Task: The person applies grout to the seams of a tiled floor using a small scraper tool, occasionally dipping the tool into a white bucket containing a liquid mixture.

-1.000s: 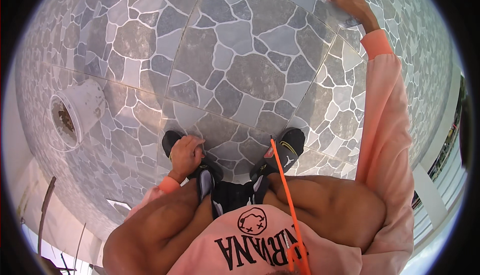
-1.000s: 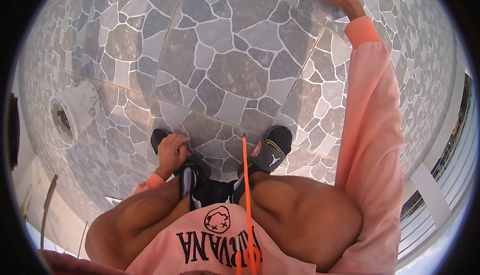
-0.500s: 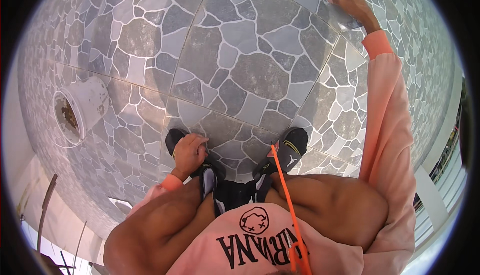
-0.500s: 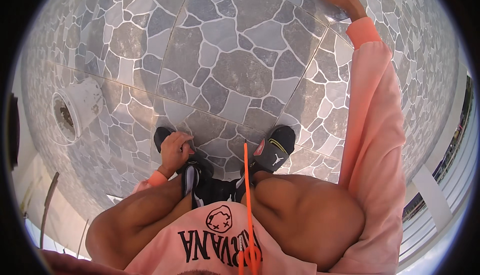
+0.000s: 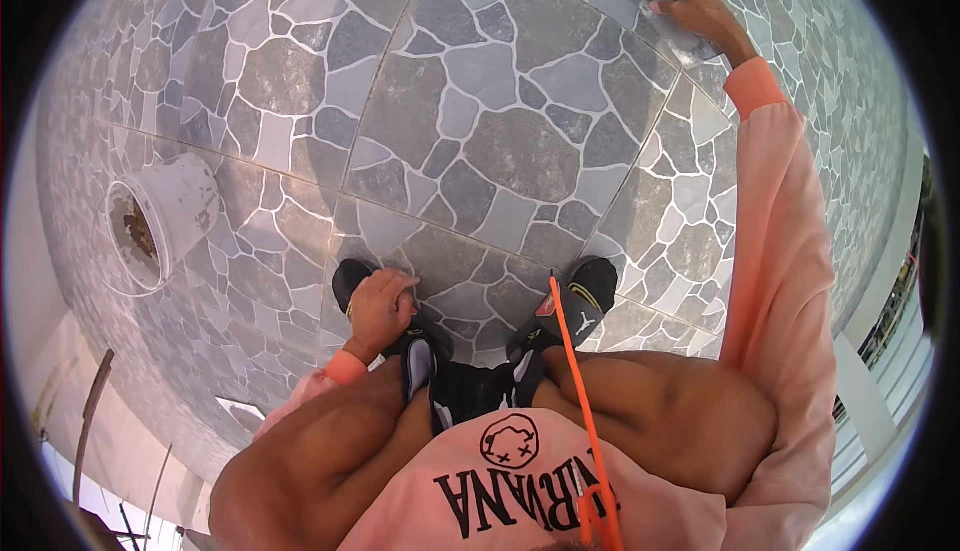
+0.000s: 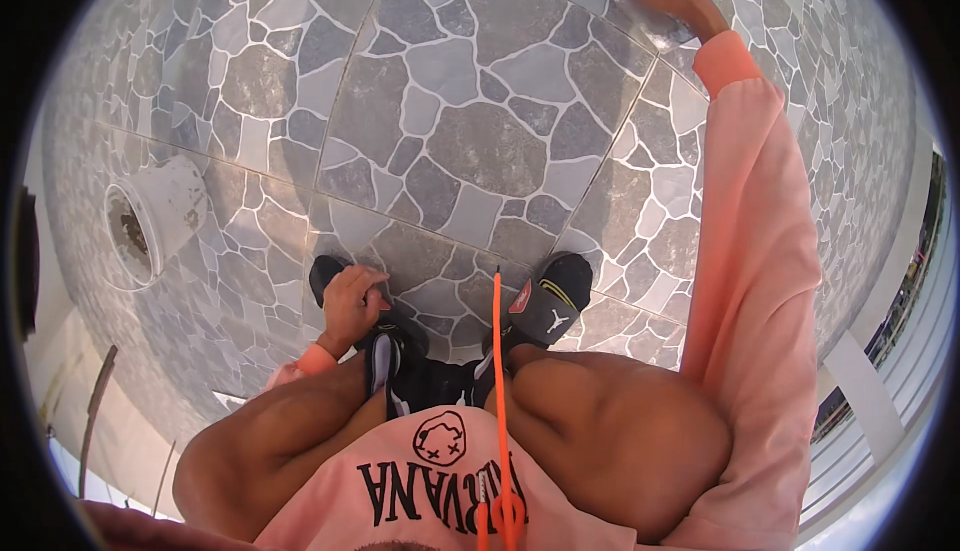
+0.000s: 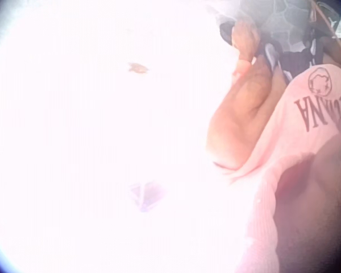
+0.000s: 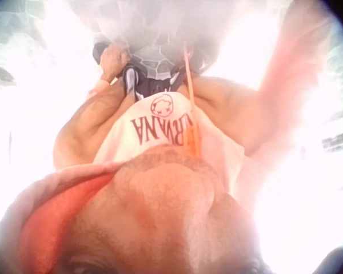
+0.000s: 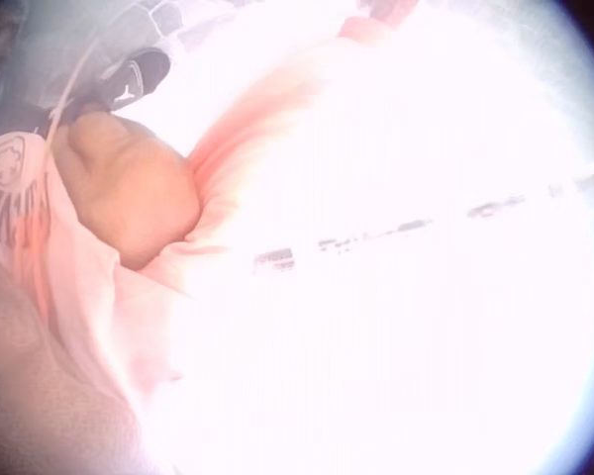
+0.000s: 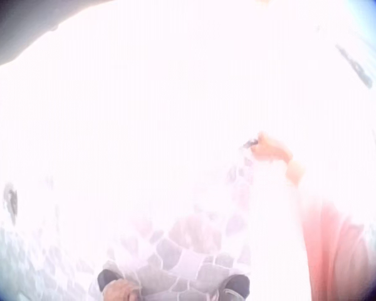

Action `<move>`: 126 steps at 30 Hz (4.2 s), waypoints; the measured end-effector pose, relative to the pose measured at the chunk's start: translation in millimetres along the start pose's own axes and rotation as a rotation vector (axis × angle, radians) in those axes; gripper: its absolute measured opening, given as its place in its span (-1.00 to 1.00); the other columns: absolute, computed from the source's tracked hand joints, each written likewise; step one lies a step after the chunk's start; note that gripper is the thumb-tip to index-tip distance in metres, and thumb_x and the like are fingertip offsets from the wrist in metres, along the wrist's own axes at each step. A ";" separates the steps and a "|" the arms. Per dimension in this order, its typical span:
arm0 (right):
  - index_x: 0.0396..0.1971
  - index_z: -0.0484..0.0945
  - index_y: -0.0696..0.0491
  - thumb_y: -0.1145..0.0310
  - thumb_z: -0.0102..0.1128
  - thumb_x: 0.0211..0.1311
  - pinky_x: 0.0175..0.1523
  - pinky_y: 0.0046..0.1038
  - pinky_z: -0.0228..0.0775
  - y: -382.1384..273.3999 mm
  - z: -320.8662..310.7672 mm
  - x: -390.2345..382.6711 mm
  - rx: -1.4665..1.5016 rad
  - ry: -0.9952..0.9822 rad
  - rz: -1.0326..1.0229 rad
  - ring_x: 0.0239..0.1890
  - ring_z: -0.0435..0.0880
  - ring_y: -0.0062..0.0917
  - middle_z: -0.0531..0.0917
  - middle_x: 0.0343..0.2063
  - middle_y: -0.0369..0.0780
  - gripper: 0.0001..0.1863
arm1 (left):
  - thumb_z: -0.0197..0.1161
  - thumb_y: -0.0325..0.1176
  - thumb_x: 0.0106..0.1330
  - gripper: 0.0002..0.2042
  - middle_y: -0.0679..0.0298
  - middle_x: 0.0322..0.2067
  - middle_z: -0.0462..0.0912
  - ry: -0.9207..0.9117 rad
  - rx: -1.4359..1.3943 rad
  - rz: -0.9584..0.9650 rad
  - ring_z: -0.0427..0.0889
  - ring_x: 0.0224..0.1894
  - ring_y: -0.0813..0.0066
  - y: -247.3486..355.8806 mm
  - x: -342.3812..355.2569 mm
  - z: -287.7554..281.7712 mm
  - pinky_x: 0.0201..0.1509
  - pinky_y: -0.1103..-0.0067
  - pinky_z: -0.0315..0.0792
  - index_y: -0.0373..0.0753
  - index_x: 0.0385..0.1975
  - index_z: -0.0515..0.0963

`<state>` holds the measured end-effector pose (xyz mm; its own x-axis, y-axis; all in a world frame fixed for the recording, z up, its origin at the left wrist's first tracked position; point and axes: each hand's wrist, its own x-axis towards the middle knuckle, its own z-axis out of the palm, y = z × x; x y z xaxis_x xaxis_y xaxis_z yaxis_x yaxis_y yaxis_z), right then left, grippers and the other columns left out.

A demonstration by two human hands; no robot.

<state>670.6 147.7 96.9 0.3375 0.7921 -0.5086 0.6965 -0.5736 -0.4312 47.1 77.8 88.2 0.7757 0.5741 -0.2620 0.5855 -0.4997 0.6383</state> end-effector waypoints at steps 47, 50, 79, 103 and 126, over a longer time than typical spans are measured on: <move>-0.13 0.62 0.20 0.32 0.26 0.11 -0.11 -0.31 0.46 -130.4 40.6 131.6 -0.294 0.089 -0.435 -0.27 0.69 -0.29 0.71 -0.34 -0.05 -0.65 | 0.27 -0.50 0.00 -0.76 0.28 -0.35 0.59 0.064 -0.107 0.021 0.57 -0.31 0.27 -10.9 1.3 2.3 -0.28 0.38 0.41 -0.15 -0.28 0.60; -0.10 0.62 0.19 0.30 0.27 0.11 -0.14 -0.31 0.48 -148.5 19.7 133.0 -0.021 -0.058 -0.180 -0.30 0.70 -0.30 0.71 -0.36 -0.05 -0.62 | 0.27 -0.50 0.00 -0.76 0.27 -0.35 0.59 0.030 -0.098 0.013 0.58 -0.31 0.27 -10.0 -2.9 1.0 -0.28 0.38 0.41 -0.15 -0.28 0.60; -0.16 0.61 0.24 0.30 0.17 0.17 -0.08 -0.16 0.45 -189.4 69.3 127.9 -0.370 0.046 -0.314 -0.24 0.67 -0.05 0.69 -0.33 0.05 -0.66 | 0.12 -0.69 0.10 -0.69 0.14 -0.11 0.61 0.517 -0.105 0.019 0.59 -0.13 0.18 -84.6 130.8 -90.5 -0.08 0.44 0.50 -0.24 -0.17 0.60; -0.10 0.54 0.22 0.29 0.06 0.22 0.03 -0.03 0.42 -266.1 241.3 -100.8 0.043 -0.028 0.290 -0.10 0.61 0.10 0.64 -0.23 0.20 -0.64 | 0.17 -0.40 0.12 -0.49 0.29 0.23 0.36 0.613 0.296 -0.069 0.31 0.30 0.17 -191.1 182.5 -111.6 0.31 0.24 0.21 -0.06 0.16 0.38; -0.07 0.53 0.24 0.40 0.08 0.22 -0.01 -0.05 0.44 -426.9 20.3 105.6 -0.752 -0.160 -0.481 -0.13 0.62 0.08 0.65 -0.27 0.15 -0.68 | 0.29 -0.38 0.08 -0.47 0.28 0.22 0.37 0.642 0.087 -0.020 0.30 0.32 0.24 -193.5 175.0 -123.1 0.33 0.28 0.24 -0.05 0.14 0.42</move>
<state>396.0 472.0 212.1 -0.1494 0.8402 -0.5213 0.9883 0.1436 -0.0519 40.6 354.8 7.9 0.4853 0.8439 0.2288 0.6361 -0.5202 0.5698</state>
